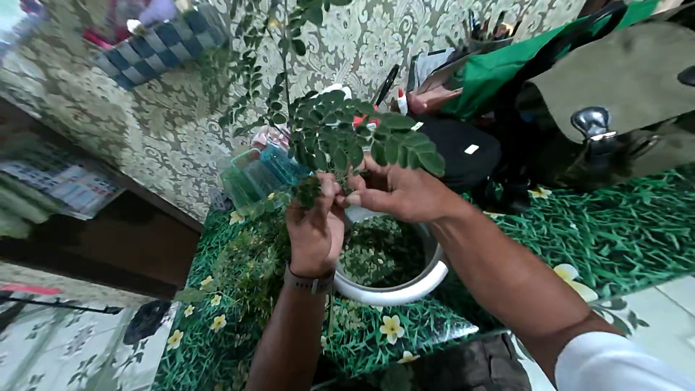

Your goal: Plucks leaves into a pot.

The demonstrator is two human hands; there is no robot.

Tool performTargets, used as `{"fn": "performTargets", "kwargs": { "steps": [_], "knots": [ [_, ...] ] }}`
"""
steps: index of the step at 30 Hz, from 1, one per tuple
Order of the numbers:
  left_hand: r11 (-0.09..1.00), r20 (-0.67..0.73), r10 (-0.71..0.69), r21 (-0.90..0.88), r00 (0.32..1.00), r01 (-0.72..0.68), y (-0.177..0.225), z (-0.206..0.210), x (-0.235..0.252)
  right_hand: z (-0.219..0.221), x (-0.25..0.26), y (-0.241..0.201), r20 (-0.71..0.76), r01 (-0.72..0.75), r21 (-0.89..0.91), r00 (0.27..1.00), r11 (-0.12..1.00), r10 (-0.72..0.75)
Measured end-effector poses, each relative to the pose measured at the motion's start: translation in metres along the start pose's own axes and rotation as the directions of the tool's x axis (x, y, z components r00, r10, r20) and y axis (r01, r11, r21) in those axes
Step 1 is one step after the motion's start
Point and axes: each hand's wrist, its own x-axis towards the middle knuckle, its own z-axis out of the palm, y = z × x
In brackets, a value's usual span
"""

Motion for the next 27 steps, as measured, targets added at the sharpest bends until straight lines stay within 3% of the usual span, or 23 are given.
{"fn": "performTargets", "kwargs": {
  "steps": [5,12,27],
  "knots": [
    [1.0,-0.063,-0.023,-0.012,0.998,0.022,-0.0019,0.0043,-0.0013,0.0001,0.0034,0.0032,-0.016,0.081,0.063,0.997,0.995,-0.08],
    [1.0,0.041,0.017,0.022,0.999,-0.018,0.0039,-0.0043,0.0052,-0.0054,0.0029,0.0059,-0.096,0.123,0.027,0.988,0.992,-0.12],
    [1.0,-0.005,-0.007,-0.023,1.0,0.007,0.0022,-0.0035,0.0033,-0.0015,0.0028,0.007,-0.077,0.099,0.023,0.992,0.995,-0.097]
  ]
}}
